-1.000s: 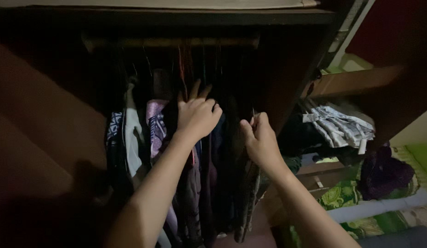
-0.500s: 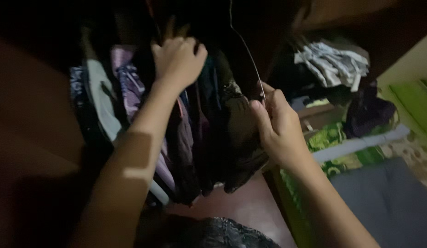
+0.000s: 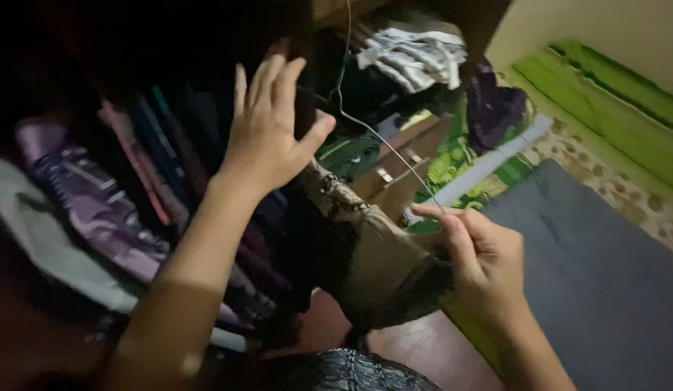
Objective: The person repeatedly takes garments from a wardrobe, places them on a bed, and folds them by hand. The person handles shirts and pants one at a time, smoothing and folding each item before stacking them on the bed.
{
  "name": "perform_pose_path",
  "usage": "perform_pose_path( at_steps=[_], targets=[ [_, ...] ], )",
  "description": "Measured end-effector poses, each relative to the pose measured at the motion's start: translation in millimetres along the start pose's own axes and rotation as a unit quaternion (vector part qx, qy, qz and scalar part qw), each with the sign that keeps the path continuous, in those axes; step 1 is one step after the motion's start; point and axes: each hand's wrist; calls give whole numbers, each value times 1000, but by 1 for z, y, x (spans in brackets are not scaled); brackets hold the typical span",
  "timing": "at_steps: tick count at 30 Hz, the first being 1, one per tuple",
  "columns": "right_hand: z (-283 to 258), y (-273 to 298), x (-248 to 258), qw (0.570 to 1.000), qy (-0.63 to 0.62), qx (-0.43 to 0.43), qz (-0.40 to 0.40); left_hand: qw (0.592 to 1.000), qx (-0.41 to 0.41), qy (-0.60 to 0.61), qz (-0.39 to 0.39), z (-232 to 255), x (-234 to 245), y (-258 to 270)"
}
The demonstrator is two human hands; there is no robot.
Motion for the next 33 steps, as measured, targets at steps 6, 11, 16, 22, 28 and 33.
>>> perform_pose_path(
  at_steps=[6, 11, 16, 22, 28, 33],
  targets=[
    [10, 37, 60, 993, 24, -27, 116, 987, 32, 147, 57, 29, -14, 4],
    [20, 74, 110, 980, 64, -10, 186, 979, -20, 193, 55, 65, -36, 16],
    [28, 111, 163, 958, 122, -56, 252, 976, -3, 218, -19, 103, -71, 20],
    [47, 157, 234, 936, 177, -123, 277, 939, 114, 288, -148, 178, -117, 36],
    [69, 213, 303, 918, 189, -166, 306, 907, 156, 309, -241, 275, -170, 52],
    [95, 255, 355, 898, 218, -216, 317, 910, 128, 303, -251, 341, -202, 71]
  ],
)
Point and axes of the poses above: each hand's wrist, its own y-axis away from the middle knuckle, its own x-axis out of the back of the hand, z = x × y, and after that the axes turned 10 degrees about x, right-handed
